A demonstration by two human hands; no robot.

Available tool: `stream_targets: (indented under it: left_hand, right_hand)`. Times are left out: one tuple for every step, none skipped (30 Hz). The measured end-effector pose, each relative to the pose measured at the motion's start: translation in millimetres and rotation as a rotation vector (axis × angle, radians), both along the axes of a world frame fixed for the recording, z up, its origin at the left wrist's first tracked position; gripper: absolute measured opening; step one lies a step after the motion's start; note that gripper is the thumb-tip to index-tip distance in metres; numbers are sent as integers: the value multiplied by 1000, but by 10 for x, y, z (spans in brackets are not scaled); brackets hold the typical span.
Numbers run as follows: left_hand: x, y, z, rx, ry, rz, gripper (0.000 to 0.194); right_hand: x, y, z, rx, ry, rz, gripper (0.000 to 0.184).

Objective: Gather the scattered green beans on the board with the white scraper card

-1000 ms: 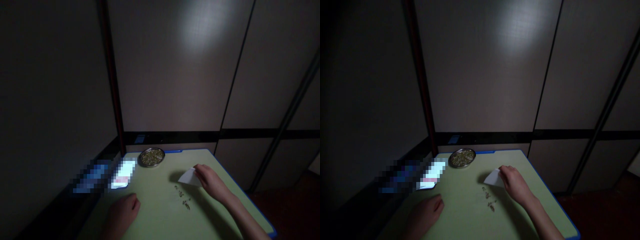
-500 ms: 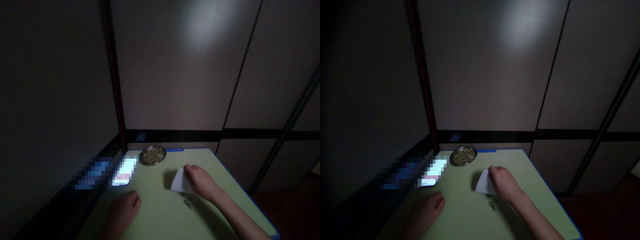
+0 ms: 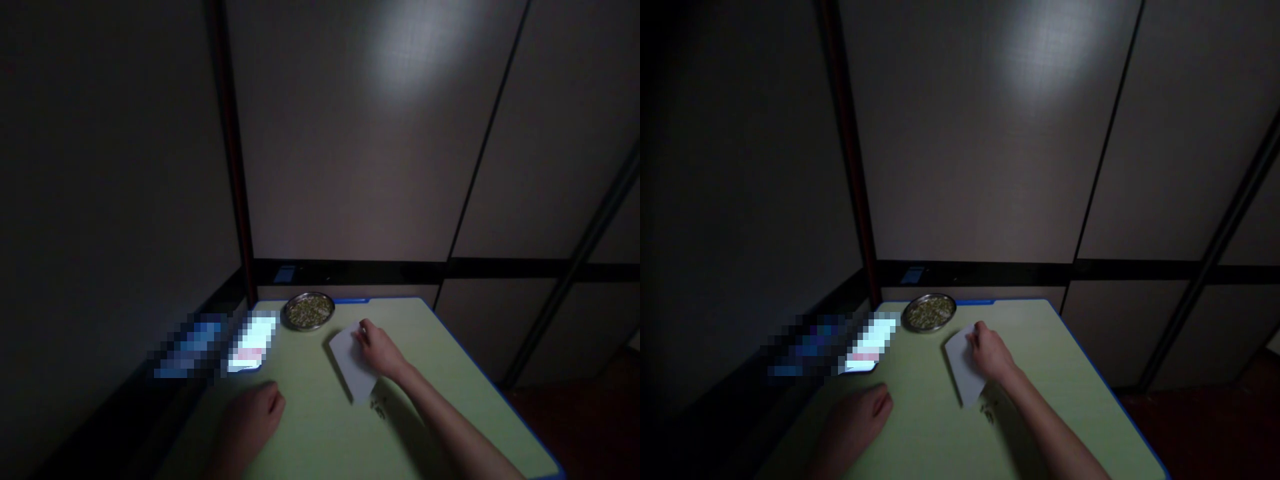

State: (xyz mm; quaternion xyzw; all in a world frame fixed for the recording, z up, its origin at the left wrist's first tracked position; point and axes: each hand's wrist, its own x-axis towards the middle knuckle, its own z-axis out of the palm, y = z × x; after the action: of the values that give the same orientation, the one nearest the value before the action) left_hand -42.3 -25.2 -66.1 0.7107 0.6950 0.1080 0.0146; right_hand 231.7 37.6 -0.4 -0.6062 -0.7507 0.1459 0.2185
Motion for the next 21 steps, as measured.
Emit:
stream_targets:
  left_hand:
    - [0,2,-5,0,2,4,25]
    - [-1,4,-10,1,5,6,25]
    - [-2,6,-15,2,6,6,25]
    - [-4,7,-19,-1,5,8,25]
    - [-7,8,-23,-6,2,10,25]
    - [-11,9,-27,-9,-4,10,25]
    - [-15,10,-31,-8,-8,8,25]
    - [-20,12,-34,-7,-11,4,25]
    - [-24,13,-37,-7,-10,1,26]
    - [-28,15,-39,-7,-9,-3,26]
    - [-30,16,-39,-9,-6,-8,26]
    - [-31,17,-38,-15,-3,-8,26]
    - [-31,17,-36,-23,1,-8,26]
    - [-29,16,-31,-31,5,-6,26]
    - [-27,14,-24,-37,12,-2,26]
    - [-24,11,-16,-41,18,2,26]
    - [-22,9,-9,-46,23,8,25]
    - [-21,7,-3,-52,25,11,25]
    - [-20,6,0,-55,24,9,25]
    - [-21,6,0,-59,19,5,25]
    - [-23,8,-4,-60,14,2,26]
  right_hand:
    - [-17,22,-53,-13,-7,-16,22]
    - [-30,40,-99,-23,-14,-30,23]
    - [-41,55,-138,-26,-21,-42,24]
    - [-49,65,-170,-28,-26,-51,24]
    - [-54,74,-197,-31,-32,-59,25]
    - [-58,80,-220,-33,-38,-66,25]
    - [-60,86,-240,-34,-43,-73,25]
    - [-61,91,-257,-33,-49,-80,25]
    - [-60,98,-273,-32,-55,-87,25]
    - [-58,105,-287,-31,-62,-94,25]
    - [-54,114,-300,-29,-70,-101,25]
    - [-47,123,-312,-29,-79,-109,25]
    - [-39,132,-323,-30,-88,-116,25]
    - [-29,142,-334,-30,-97,-124,25]
    - [-19,150,-345,-31,-105,-130,25]
    - [-8,158,-356,-31,-113,-137,25]
    - [3,165,-366,-31,-120,-143,25]
    - [13,172,-376,-31,-127,-149,25]
    - [24,178,-385,-33,-133,-155,25]
    - [34,185,-393,-35,-138,-160,25]
    - [47,191,-400,-39,-143,-167,26]
